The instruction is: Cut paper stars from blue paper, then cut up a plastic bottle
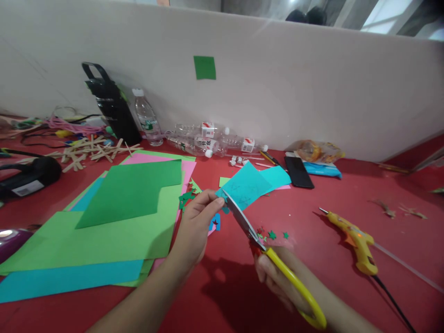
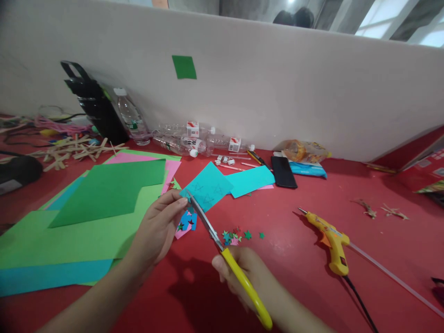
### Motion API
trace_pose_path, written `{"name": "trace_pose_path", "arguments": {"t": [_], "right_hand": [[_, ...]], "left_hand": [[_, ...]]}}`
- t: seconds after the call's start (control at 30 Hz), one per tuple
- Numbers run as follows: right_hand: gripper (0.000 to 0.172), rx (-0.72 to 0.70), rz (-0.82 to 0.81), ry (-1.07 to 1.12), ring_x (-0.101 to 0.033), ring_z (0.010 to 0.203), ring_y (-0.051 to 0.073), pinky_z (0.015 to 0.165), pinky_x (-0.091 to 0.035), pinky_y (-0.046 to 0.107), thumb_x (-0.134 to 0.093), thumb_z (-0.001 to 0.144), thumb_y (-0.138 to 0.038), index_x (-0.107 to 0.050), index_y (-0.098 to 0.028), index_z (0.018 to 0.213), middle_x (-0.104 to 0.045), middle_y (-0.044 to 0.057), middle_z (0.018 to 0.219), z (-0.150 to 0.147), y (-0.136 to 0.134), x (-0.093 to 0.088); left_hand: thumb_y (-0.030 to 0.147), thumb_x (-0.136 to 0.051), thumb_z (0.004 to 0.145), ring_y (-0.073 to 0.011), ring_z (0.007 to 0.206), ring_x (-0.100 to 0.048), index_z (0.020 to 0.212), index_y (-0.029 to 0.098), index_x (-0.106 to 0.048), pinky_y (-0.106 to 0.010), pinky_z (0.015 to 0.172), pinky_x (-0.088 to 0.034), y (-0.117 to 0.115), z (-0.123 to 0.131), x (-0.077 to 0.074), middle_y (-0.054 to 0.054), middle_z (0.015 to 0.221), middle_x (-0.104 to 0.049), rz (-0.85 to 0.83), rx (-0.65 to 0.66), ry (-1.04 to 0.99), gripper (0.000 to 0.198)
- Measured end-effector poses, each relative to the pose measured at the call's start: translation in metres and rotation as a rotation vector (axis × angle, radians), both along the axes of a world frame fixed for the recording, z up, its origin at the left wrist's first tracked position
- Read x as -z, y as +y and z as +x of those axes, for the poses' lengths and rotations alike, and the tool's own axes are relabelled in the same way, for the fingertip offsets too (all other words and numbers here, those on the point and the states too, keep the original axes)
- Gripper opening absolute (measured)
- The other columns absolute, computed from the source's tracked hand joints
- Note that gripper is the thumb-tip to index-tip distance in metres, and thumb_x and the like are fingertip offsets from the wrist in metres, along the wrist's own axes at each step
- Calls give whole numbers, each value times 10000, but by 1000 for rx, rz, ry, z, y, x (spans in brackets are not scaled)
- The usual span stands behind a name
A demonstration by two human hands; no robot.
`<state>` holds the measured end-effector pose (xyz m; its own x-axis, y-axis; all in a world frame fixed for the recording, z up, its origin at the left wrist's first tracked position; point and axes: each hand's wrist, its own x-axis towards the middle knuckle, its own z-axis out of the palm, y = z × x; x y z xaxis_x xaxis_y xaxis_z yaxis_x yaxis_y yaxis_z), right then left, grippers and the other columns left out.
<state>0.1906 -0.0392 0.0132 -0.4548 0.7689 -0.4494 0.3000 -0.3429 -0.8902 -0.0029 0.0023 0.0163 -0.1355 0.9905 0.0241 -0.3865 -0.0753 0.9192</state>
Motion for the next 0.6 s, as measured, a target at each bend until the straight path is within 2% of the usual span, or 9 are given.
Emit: {"name": "trace_pose_path", "arguments": {"t": [0.23,0.43,0.6], "right_hand": [[649,-59,20,-31,-256,306,37,287,-224,156,-475,694,-858,-423,-216,619,-293,-109,397,1,5,4],[621,-83,27,-16,-313,300,51,298,-232,161,-458,743,-827,-446,-214,646,-326,-102,392,3,6,7],[534,-73,2,-27,-330,306,53,314,-238,162,-506,798,-728,-455,-213,663,-349,-107,396,2,4,3]], "left_hand": [[242,-673,786,-99,590,-439,671,203,-613,-217,565,-379,0,-7,-1,36,648,-554,18,53,15,135],[228,-677,771,-103,611,-454,648,193,-588,-234,604,-366,4,-12,-2,38,635,-527,59,46,39,155],[236,-681,760,-100,588,-431,649,191,-574,-240,599,-358,5,-12,-2,43,632,-507,44,28,13,161]]}}
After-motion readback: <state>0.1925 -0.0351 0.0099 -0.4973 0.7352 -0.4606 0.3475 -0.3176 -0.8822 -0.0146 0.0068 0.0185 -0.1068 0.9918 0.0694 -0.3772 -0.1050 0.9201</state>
